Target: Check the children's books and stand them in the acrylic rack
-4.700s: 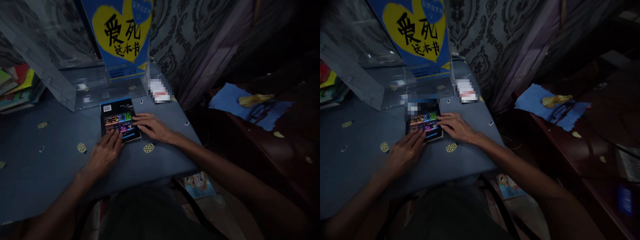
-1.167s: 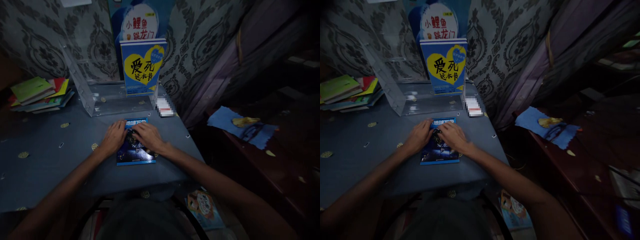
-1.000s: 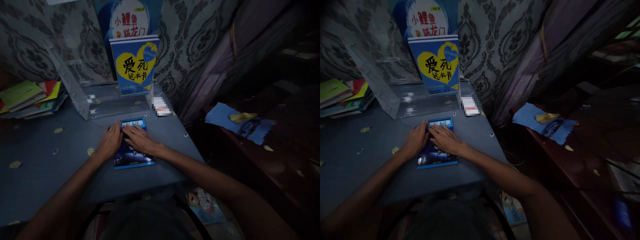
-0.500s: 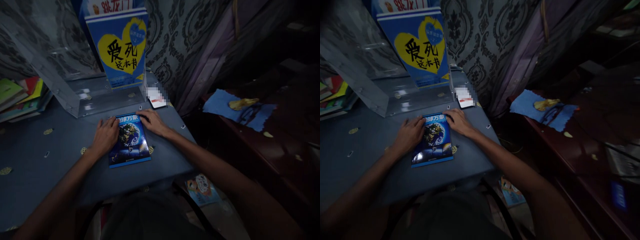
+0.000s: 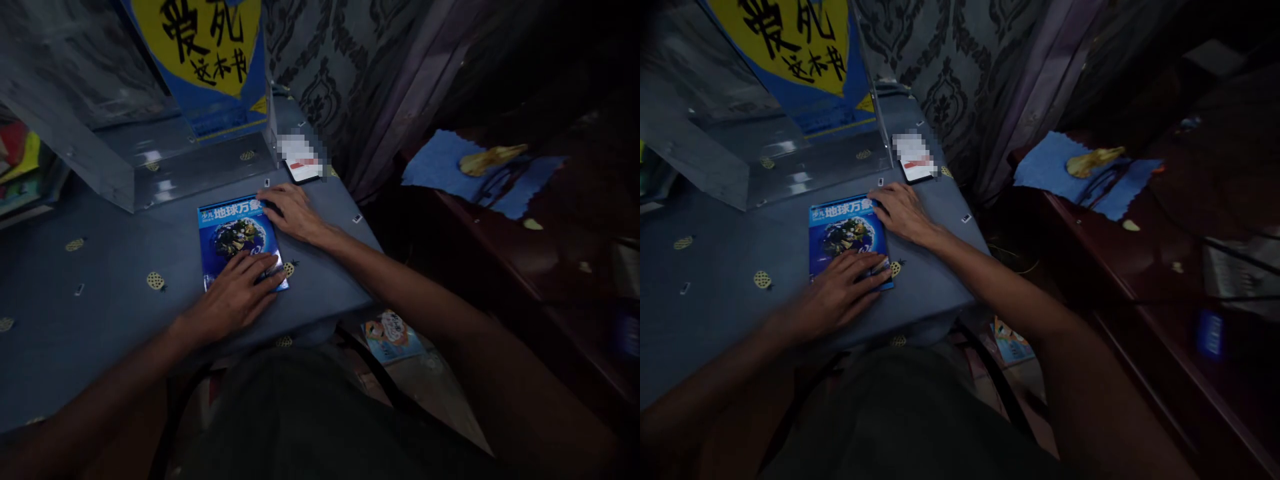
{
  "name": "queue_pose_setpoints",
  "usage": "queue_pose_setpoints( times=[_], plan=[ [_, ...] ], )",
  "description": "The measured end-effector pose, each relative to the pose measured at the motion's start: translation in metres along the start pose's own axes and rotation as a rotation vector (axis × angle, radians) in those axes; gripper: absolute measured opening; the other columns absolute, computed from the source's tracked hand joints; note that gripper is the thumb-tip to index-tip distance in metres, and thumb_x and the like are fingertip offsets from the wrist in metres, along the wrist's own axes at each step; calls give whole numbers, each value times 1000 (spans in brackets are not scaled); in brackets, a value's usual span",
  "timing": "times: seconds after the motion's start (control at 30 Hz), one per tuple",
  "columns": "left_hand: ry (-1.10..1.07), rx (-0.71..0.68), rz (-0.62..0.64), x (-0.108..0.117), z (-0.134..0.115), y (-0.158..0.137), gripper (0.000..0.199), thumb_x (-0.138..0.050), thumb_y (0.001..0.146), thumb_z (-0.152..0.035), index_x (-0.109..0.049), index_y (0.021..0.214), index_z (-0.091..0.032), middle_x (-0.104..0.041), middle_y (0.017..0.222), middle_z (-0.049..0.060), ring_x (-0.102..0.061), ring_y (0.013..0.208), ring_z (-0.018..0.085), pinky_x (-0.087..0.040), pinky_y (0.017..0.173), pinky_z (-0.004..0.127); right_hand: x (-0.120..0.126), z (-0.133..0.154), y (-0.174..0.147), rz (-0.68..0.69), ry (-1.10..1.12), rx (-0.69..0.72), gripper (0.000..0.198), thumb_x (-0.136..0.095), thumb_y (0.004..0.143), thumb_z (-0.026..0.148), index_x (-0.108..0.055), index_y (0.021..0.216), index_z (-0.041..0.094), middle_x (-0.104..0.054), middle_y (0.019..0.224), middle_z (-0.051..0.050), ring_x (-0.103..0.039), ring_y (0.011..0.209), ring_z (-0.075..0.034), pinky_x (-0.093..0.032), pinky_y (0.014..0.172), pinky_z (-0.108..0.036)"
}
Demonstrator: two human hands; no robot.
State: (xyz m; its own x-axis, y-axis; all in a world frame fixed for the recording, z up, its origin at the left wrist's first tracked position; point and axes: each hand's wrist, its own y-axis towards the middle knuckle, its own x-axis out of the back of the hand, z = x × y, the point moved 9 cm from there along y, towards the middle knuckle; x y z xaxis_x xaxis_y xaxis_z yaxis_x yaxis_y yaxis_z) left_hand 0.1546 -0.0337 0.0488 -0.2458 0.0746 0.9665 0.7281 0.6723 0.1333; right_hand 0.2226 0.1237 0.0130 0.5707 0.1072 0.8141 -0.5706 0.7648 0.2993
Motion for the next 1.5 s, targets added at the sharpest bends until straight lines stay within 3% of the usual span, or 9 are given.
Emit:
queue_pose_setpoints(
  times=[0.3,0.67,0.87,1.0,1.1,1.2,1.3,1.4,1.5],
  plan=[
    [317,-32,-83,-4,-24,-2,26,-51,101,-19,-65,122,-11,-69,130,16,-66,118,26,-54,102,40,2,2,-2,-33,11,52,39,-50,100,27,-61,136,15,-66,138,-11,-53,128,-27,-38,112,-47],
    [204,19,2,-4,-16,-4,33,-46,98,-9,-64,126,-13,-68,134,14,-65,123,24,-57,98,36,-2,-3,-2,-33,46,77,37,-52,100,27,-62,135,19,-64,142,-9,-52,133,-28,-37,114,-49],
    [284,-20,-110,5,-26,-5,30,-50,103,-24,-65,125,-10,-70,130,16,-66,118,25,-56,97,37,-1,-2,-2,-36,68,78,37,-54,99,26,-62,135,19,-64,142,-10,-51,134,-27,-37,114,-50],
    [341,12,-109,3,-31,-1,36,-55,101,-31,-61,134,-18,-69,129,13,-66,112,25,-56,95,39,0,-2,-3,-34,81,80,38,-53,99,26,-62,135,18,-64,142,-11,-50,134,-28,-37,114,-52],
    [369,57,-109,2,-31,1,32,-58,100,-37,-65,126,-20,-69,124,12,-65,108,27,-56,92,44,4,1,-3,-45,97,92,37,-55,98,26,-63,133,19,-64,141,-10,-53,131,-28,-39,112,-52],
    [339,114,-131,9,-25,-6,20,-56,100,-36,-69,102,-20,-69,115,10,-64,105,27,-55,91,44,13,5,-3,-81,122,81,34,-55,97,27,-67,127,16,-71,127,-13,-58,118,-28,-44,105,-49],
    [350,198,-159,23,-9,-19,23,-53,101,-31,-64,83,-20,-68,93,7,-64,89,23,-54,79,37,21,8,-4,-101,180,60,33,-49,100,28,-69,122,14,-74,110,-12,-62,104,-26,-48,96,-42],
    [397,347,-98,30,16,-22,23,-52,101,-30,-62,83,-20,-63,81,6,-62,80,22,-50,67,32,25,9,-5,-92,254,47,31,-48,100,27,-70,120,16,-75,105,-10,-64,99,-23,-49,92,-38],
    [419,503,15,27,38,-7,17,-53,100,-32,-63,99,-18,-65,97,10,-62,93,27,-52,70,34,26,3,-5,-90,327,3,30,-49,99,25,-70,120,17,-77,98,-7,-66,94,-21,-49,89,-35]
  ],
)
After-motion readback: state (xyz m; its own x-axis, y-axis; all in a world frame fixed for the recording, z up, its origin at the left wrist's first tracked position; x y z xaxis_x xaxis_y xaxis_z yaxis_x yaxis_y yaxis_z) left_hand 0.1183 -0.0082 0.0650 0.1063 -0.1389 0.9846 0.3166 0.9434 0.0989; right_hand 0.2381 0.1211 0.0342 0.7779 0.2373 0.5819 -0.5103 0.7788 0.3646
